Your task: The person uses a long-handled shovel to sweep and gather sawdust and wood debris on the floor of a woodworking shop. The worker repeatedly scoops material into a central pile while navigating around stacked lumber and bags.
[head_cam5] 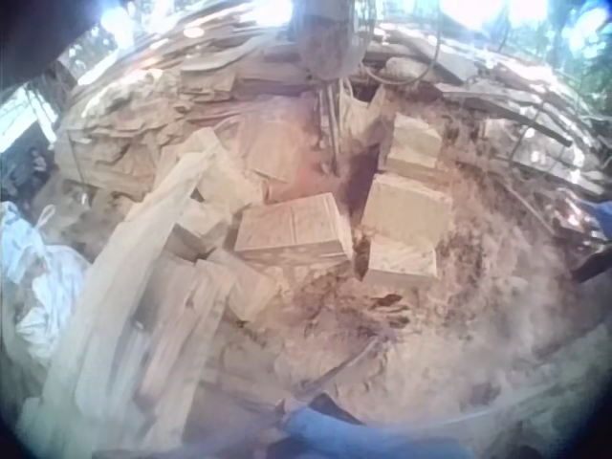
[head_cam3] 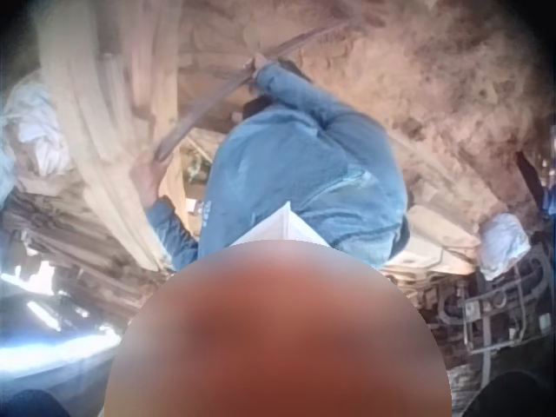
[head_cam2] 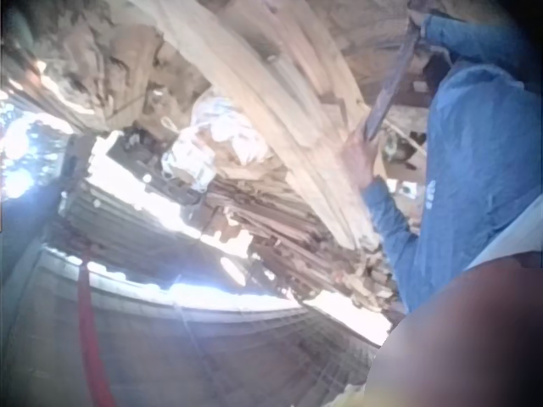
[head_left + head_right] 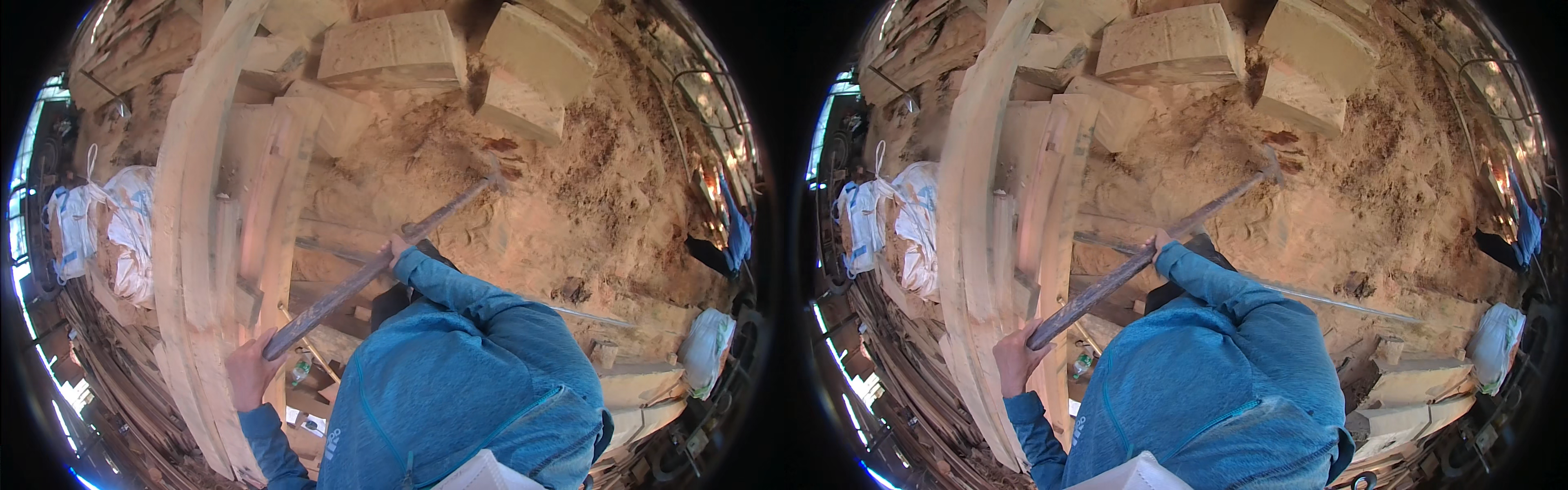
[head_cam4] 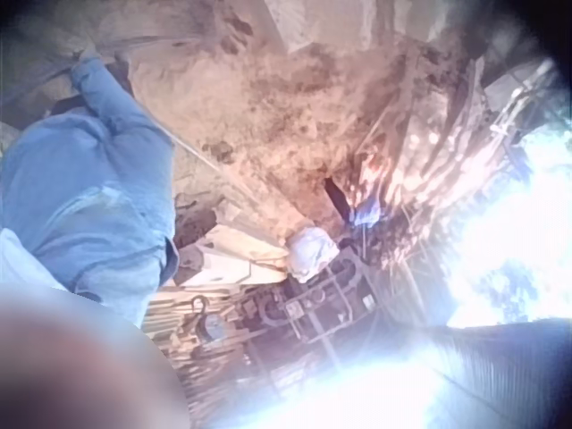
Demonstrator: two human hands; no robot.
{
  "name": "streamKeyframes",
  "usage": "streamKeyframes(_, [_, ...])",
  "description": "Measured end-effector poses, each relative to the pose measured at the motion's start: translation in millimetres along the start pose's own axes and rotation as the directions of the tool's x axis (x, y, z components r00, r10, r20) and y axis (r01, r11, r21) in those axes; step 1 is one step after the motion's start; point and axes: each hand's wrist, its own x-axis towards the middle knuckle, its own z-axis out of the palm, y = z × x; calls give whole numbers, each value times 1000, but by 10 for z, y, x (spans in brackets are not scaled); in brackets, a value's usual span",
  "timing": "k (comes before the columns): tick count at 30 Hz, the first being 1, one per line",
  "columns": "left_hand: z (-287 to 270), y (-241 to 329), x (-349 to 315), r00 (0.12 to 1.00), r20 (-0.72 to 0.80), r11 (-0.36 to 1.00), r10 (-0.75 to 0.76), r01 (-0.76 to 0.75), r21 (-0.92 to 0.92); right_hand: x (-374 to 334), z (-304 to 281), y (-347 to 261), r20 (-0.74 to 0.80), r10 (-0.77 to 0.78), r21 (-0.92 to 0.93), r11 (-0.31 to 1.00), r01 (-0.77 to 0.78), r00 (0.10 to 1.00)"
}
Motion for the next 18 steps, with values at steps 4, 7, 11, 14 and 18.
streamKeyframes(4, [372,-92,-17,998,-45,998,54,-52,46,630,-505,47,-130,-112,-85,991,102,985])
streamKeyframes(7, [365,-204,-84,991,-96,970,98,-73,232,1364,-456,306,8,8,27,1000,-8,1000])
streamKeyframes(11, [142,-340,-273,990,-113,960,83,-50,274,1816,-112,583,100,47,10,999,-49,994])
streamKeyframes(14, [176,-312,-412,994,-109,958,17,15,287,1437,44,537,197,23,117,992,-47,980])
streamKeyframes(18, [378,-440,-689,970,-210,980,123,-86,180,414,-160,743,308,-98,357,934,-19,946])
